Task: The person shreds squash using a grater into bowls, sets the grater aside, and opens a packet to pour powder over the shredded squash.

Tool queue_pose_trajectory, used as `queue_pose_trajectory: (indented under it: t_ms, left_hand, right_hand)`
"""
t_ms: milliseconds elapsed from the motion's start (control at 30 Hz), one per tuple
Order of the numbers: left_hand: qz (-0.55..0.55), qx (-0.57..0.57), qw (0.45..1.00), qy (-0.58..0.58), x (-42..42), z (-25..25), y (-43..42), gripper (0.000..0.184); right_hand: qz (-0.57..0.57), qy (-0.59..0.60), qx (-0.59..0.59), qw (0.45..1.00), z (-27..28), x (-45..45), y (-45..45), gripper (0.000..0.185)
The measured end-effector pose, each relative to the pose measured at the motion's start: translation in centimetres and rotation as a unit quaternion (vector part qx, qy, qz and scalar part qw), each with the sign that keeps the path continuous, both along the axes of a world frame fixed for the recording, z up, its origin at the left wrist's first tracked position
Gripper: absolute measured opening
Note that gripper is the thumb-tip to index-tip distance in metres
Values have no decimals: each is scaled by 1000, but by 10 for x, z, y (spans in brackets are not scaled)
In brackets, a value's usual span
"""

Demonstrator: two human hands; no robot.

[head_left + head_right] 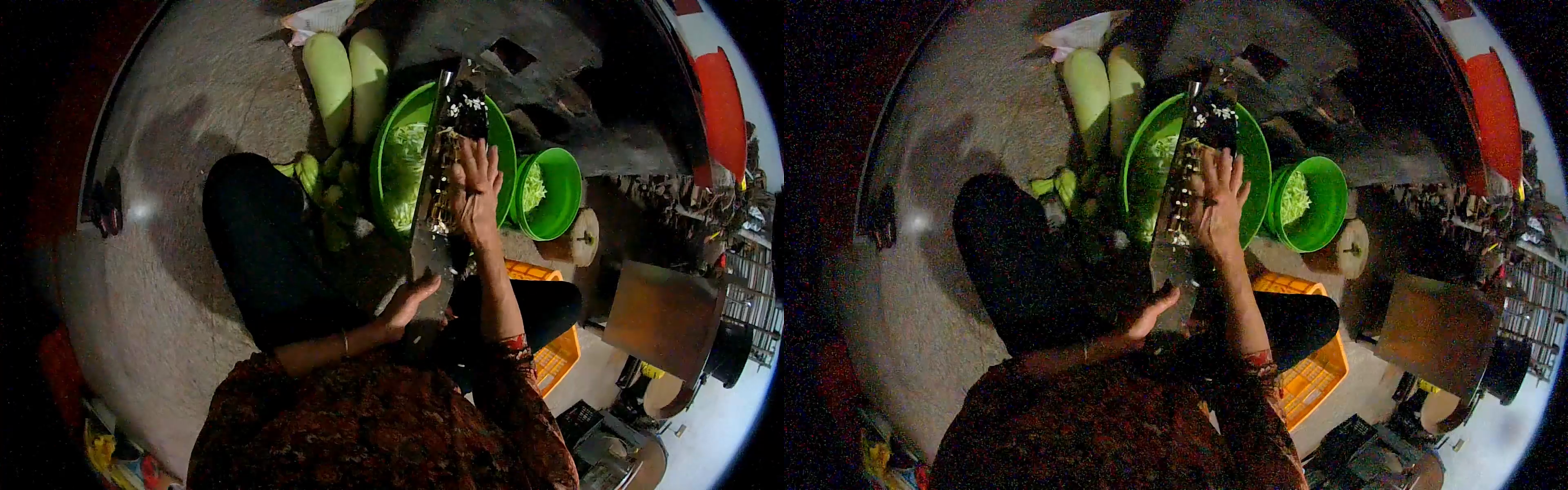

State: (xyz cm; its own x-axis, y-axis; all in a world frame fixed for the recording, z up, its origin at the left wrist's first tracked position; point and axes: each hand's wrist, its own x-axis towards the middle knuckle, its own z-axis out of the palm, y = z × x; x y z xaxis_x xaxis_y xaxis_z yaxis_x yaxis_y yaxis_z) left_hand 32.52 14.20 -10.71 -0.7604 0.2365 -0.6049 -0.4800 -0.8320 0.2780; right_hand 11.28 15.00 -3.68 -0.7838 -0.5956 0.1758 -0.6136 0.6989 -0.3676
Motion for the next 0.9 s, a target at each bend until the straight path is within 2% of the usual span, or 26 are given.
queue_pose_trajectory:
  t_ms: [67, 100, 233, 300, 367, 433, 467, 567, 667, 700, 733, 800, 833, 867, 900]
  left_hand:
    - [0, -34, 999, -2, 4, 0, 2, 45]
    - [-12, -22, 1000, 5, 1, 31, -14, 45]
    - [-4, 29, 999, 36, 2, 54, -22, 45]
    - [40, -63, 997, 22, 6, 46, -15, 45]
    - [23, -33, 999, 31, 7, 39, -11, 44]
    - [-59, 107, 991, 54, 3, 48, -25, 44]
    - [-50, 105, 992, 49, 5, 53, -24, 45]
    - [-37, 80, 995, 39, 3, 66, -29, 47]
    - [-57, 57, 995, 53, -1, 67, -36, 49]
    - [-57, 64, 995, 58, -1, 64, -37, 51]
    - [-58, 75, 994, 58, 1, 61, -36, 53]
    - [-42, -37, 988, 143, 12, 52, -39, 55]
    - [-54, -85, 976, 193, 8, 50, -39, 56]
    - [-90, -71, 993, 1, 4, 91, -43, 54]
    - [-104, -85, 991, -26, 4, 93, -43, 53]
  right_hand:
    - [-27, 7, 1, 1000, -11, -15, -4, 56]
    - [-20, 21, 13, 1000, -14, -24, -7, 65]
    - [-66, 68, 58, 994, -37, -59, -21, 78]
    - [-70, 58, 85, 992, -40, -67, -26, 79]
    - [-72, 90, 127, 985, -38, -71, -27, 79]
    - [-134, 37, 135, 981, -40, -77, -35, 75]
    - [-180, -2, 135, 974, -41, -81, -41, 72]
    - [-173, -23, 130, 976, -34, -84, -45, 64]
    - [-293, -98, 72, 948, -31, -104, -37, 52]
    - [-315, -61, 14, 947, -19, -100, -30, 42]
    - [-317, 43, -53, 946, -11, -103, -18, 36]
    - [-251, -22, -174, 952, 24, -108, 22, 29]
    - [-206, 14, -292, 934, 10, -133, 52, 30]
    - [-230, -7, -291, 929, 20, -142, 83, 31]
    - [-255, -26, -291, 922, 33, -147, 115, 33]
